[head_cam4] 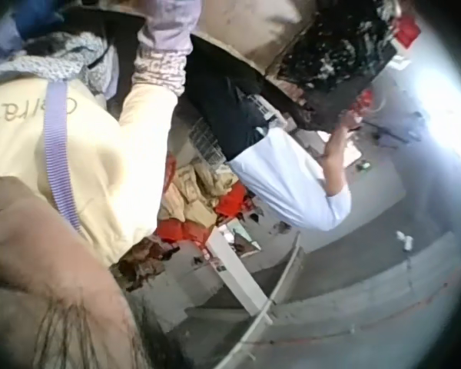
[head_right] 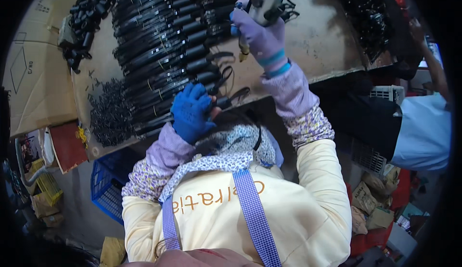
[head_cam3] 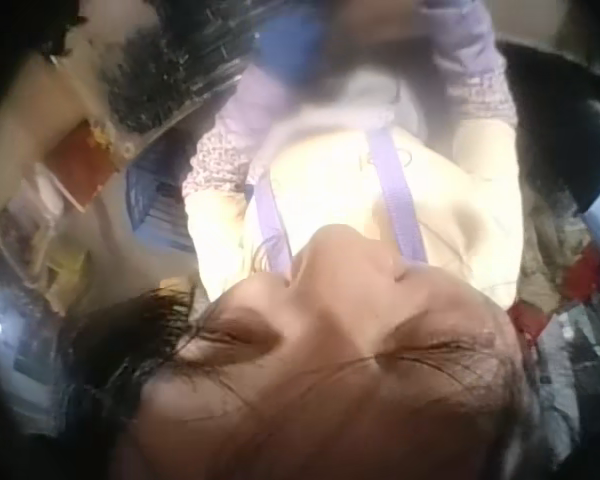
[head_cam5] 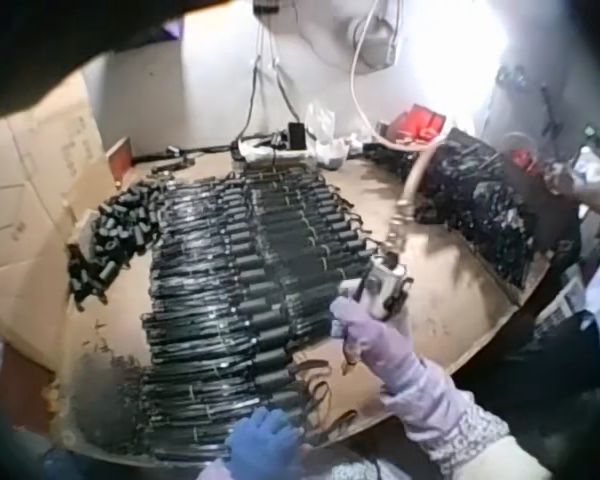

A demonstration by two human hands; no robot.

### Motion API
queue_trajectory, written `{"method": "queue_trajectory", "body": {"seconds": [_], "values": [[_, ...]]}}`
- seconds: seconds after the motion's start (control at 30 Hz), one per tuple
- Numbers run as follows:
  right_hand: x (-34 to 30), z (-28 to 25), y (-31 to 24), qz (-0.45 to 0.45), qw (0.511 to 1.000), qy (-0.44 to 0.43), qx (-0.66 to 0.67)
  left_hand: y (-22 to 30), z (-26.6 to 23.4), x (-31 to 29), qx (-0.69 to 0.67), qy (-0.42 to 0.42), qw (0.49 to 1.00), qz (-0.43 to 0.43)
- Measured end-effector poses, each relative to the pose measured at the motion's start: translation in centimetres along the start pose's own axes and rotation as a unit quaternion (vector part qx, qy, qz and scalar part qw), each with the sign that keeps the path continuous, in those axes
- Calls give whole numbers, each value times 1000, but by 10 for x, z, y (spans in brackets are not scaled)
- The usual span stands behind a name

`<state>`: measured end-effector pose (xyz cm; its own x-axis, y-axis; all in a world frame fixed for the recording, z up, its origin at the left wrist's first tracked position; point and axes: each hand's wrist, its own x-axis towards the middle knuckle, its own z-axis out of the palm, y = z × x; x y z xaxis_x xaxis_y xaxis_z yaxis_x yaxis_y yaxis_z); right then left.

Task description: Assembling and fastening small parts onto black rods using a pneumatic tool at an industrial workstation.

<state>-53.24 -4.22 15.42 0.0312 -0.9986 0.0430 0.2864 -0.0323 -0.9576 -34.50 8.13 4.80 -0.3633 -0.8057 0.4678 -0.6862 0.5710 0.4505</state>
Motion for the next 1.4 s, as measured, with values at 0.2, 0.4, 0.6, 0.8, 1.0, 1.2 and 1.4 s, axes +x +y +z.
{"method": "queue_trajectory", "body": {"seconds": [0.2, 0.4, 0.6, 0.8, 1.0, 1.2, 1.4], "values": [[105, -37, -3, 15, 882, 83, -463, 9, 12, -13, -5, 4, 1000, -9], [208, -69, 19, -28, 622, 94, -777, 20, 25, -20, -9, 42, 999, -10], [206, -84, 14, -81, 591, 117, -794, 36, 17, -16, -61, 7, 998, -18], [62, -2, 24, -298, 754, -264, -522, 26, -11, -75, -268, 33, 953, -136], [-45, 17, 90, -277, 674, -328, -602, 11, -20, -107, -408, 45, 774, -482], [0, 19, 119, -158, 681, -274, -660, -14, -8, -85, -649, 213, 521, -512], [28, 26, 129, -131, 646, -288, -695, -78, 50, -92, -753, 226, 382, -486]]}}
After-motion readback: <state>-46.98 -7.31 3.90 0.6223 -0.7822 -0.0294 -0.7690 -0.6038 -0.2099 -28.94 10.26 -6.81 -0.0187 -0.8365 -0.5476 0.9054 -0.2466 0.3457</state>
